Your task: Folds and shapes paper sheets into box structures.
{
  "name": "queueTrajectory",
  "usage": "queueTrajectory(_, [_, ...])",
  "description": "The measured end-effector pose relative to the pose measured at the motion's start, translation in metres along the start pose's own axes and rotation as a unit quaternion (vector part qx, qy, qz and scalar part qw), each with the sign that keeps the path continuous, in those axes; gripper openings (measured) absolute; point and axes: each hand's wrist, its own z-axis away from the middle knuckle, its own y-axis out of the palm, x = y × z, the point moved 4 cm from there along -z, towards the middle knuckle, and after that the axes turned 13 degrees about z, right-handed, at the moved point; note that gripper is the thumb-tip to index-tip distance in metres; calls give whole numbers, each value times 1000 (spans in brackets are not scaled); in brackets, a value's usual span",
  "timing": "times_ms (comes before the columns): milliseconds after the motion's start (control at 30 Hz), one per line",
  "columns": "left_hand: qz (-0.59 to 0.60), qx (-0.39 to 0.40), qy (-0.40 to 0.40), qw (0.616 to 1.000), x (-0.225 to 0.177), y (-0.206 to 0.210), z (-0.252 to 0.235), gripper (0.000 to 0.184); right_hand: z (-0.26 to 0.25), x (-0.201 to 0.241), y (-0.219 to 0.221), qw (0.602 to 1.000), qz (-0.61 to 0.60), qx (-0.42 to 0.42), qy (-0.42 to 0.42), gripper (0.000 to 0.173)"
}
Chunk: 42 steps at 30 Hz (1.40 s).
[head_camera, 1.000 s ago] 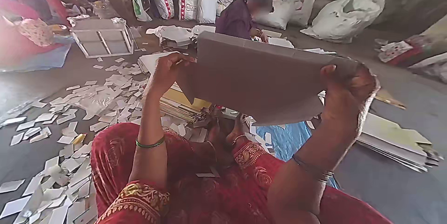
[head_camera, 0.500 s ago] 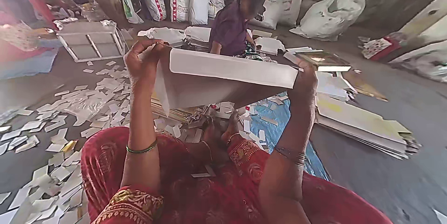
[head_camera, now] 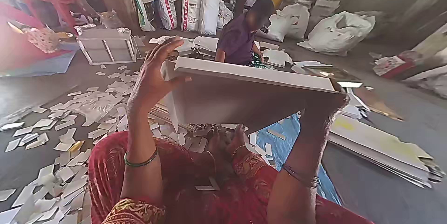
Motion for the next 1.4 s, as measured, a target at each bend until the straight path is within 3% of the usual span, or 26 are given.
queueTrajectory(67, [1, 16, 48, 999, -13, 5, -5, 78, -1, 2, 3, 1000, -20, 9, 9, 28])
queueTrajectory(133, [20, 10, 68, 997, -30, 8, -2, 50, -3, -19, 10, 997, -60, 54, 1, 23])
queueTrajectory(200, [52, -7, 10, 999, -51, 12, 16, 28, -7, -56, 17, 993, -75, 83, 19, 28])
queueTrajectory(267, [109, -13, -57, 992, -68, 15, 36, 15, -4, -50, 1, 991, -50, 124, 17, 31])
queueTrajectory(333, [131, -19, -110, 985, -77, 17, 35, 19, -7, -43, -10, 986, 5, 85, -143, 34])
queueTrajectory(367, [128, -29, -133, 982, -82, 17, 30, 21, -9, -36, -16, 978, 37, 86, -184, 35])
queueTrajectory(467, [97, -87, -246, 961, -103, 23, 15, 21, -5, -33, -23, 974, -16, 122, -192, 33])
queueTrajectory(567, [113, -180, -330, 920, -123, 28, 5, 30, 1, -18, -21, 951, -185, 176, -172, 52])
queueTrajectory(700, [140, -253, -219, 932, -101, 9, 14, 32, -13, -31, 2, 977, -121, 124, -127, 89])
queueTrajectory(833, [191, -264, -165, 931, -43, -22, 34, 40, -20, -49, 12, 993, -19, 57, -101, 101])
queueTrajectory(900, [206, -272, -173, 924, -25, -27, 40, 44, -27, -46, 9, 993, 5, 52, -107, 94])
queueTrajectory(1000, [238, -254, -165, 923, -7, -26, 46, 42, -27, -32, -9, 996, 53, 52, -50, 51])
queueTrajectory(1033, [250, -238, -158, 925, 4, -27, 47, 39, -25, -26, -15, 995, 68, 69, -11, 44])
queueTrajectory(1133, [201, -207, -166, 943, 42, -41, 35, 28, -17, -3, -31, 990, 52, 130, 25, 39])
queueTrajectory(1267, [84, -244, -299, 919, 75, -48, 32, 52, -9, 10, -29, 994, 34, 101, 2, 38])
queueTrajectory(1333, [50, -257, -302, 917, 52, -37, 27, 59, -6, 23, -25, 997, 51, 36, -38, 41])
queueTrajectory(1400, [-21, -209, -325, 922, -13, -20, 19, 74, -3, 35, -20, 991, 100, -32, -82, 45])
